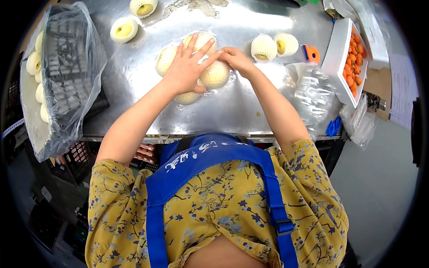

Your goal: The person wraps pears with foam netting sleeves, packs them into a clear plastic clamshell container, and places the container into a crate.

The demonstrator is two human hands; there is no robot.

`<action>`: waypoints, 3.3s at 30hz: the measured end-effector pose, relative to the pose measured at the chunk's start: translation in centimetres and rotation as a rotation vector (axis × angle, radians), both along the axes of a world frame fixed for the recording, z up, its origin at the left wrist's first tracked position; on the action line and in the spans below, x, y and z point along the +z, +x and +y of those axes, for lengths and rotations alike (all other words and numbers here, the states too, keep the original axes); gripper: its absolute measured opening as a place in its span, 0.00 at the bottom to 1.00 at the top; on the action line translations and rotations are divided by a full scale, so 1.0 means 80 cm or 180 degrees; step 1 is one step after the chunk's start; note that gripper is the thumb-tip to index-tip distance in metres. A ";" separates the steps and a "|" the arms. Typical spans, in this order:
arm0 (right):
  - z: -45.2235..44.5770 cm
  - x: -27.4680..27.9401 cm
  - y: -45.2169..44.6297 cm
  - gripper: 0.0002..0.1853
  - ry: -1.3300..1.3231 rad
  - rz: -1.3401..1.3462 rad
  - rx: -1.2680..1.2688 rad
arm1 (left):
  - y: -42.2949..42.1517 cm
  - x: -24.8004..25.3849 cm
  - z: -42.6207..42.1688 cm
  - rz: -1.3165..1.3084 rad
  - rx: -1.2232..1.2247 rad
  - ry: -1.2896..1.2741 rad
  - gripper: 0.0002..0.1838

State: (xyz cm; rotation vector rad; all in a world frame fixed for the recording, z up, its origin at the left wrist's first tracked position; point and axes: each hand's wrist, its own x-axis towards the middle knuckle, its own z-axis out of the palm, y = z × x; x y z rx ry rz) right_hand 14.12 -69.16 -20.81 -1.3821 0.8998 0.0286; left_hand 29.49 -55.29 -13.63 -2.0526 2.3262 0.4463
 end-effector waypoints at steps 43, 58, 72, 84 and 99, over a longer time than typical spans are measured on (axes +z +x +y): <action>0.132 0.078 0.066 0.43 -0.4557 0.0247 0.2607 | 0.022 -0.092 0.128 0.4893 0.4396 -0.0323 0.06; 0.134 0.073 0.064 0.47 -0.4514 0.0205 0.2510 | -0.057 -0.103 0.182 0.5434 0.4315 0.0328 0.08; 0.134 0.067 0.062 0.44 -0.4632 0.0235 0.2541 | -0.057 -0.097 0.175 0.5359 0.4380 0.0200 0.08; 0.133 0.078 0.054 0.43 -0.4418 -0.0489 0.2000 | -0.059 -0.090 0.177 0.5528 0.4561 0.0287 0.07; 0.187 -0.002 -0.037 0.14 0.2031 -0.0507 -0.1865 | -0.040 -0.020 0.110 0.0832 0.1377 -0.0993 0.43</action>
